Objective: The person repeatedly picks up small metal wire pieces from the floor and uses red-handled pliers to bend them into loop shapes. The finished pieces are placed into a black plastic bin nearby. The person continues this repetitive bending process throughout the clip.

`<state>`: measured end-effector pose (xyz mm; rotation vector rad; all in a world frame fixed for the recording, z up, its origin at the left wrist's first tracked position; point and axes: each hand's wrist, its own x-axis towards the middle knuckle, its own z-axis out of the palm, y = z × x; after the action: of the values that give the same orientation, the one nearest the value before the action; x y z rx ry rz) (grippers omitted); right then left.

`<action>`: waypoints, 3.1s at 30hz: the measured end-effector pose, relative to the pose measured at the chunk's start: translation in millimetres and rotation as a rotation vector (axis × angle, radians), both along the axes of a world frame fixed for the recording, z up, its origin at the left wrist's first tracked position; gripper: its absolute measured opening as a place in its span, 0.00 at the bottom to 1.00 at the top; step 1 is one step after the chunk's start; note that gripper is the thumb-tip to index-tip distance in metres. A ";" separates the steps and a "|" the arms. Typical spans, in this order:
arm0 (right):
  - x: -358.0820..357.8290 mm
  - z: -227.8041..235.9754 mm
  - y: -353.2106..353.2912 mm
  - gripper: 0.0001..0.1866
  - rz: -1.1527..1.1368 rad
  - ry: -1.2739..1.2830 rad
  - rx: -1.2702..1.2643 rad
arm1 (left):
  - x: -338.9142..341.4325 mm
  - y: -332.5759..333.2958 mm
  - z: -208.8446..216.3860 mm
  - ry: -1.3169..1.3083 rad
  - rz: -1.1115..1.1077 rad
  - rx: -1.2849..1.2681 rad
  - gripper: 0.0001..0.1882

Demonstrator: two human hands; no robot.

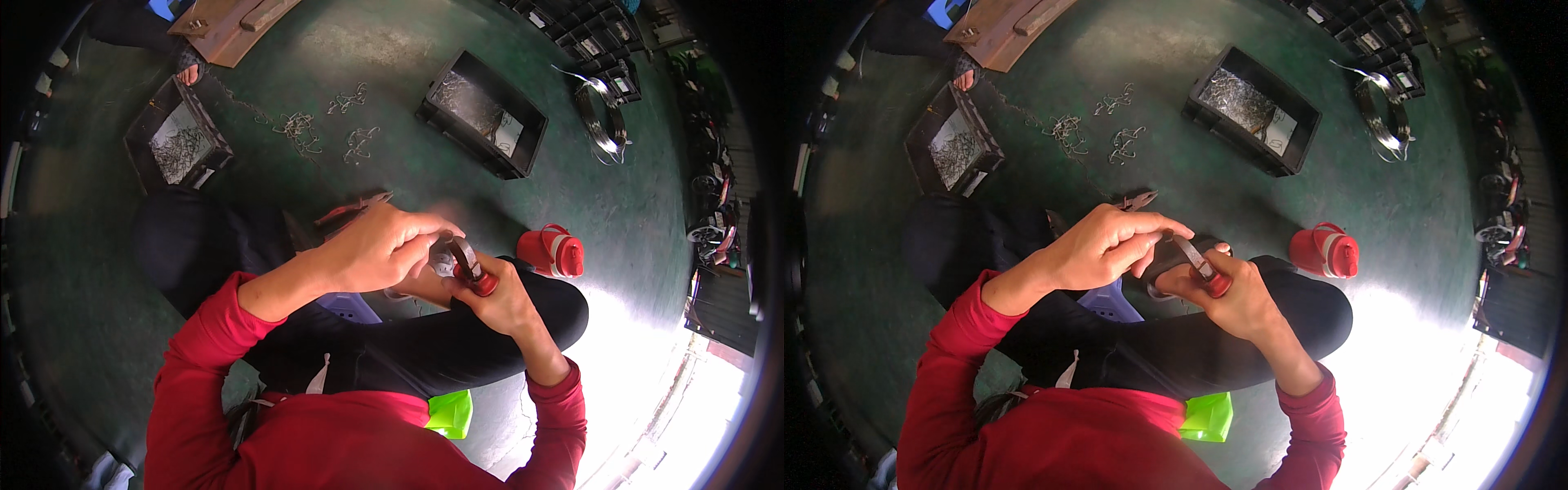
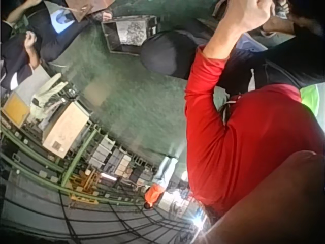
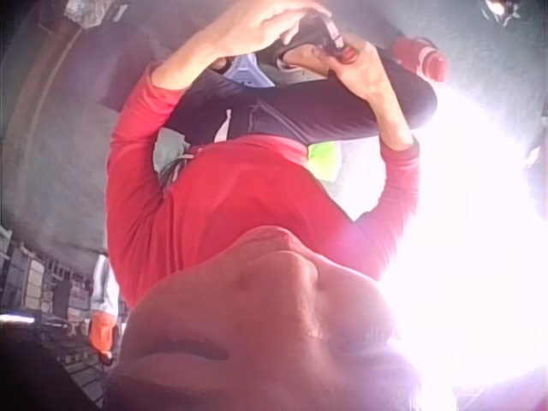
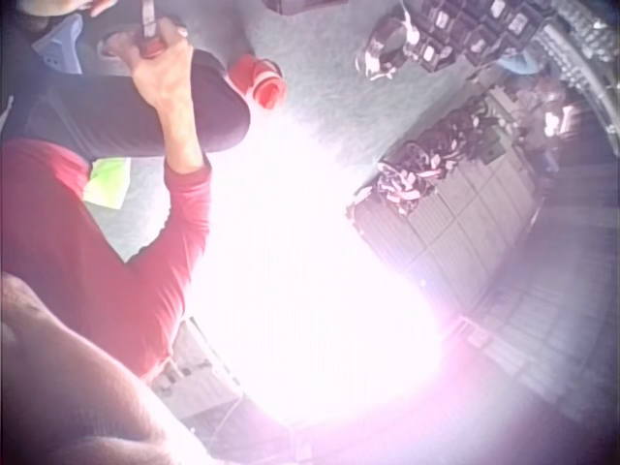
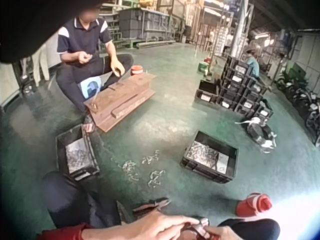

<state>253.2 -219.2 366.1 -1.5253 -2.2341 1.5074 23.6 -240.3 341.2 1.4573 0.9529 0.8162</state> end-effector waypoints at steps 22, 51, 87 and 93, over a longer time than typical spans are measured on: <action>-3.0 -17.6 0.5 0.12 -0.033 -0.068 0.312 | 8.8 -7.4 -0.1 0.039 0.148 -0.056 0.14; 59.0 -7.8 60.2 0.17 -0.182 -0.430 0.130 | -10.2 298.2 -139.3 0.587 0.272 0.040 0.31; 36.4 -9.5 60.8 0.14 -0.050 -0.342 0.230 | -42.4 173.3 -157.0 -0.320 0.681 -0.523 0.10; 16.8 1.2 48.2 0.19 -0.117 0.062 -0.167 | -7.6 120.7 -55.2 -0.414 0.631 -0.240 0.09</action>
<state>270.0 -170.9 367.3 -1.5970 -1.9932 1.7180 16.0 -119.6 286.0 0.7289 1.1506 1.3463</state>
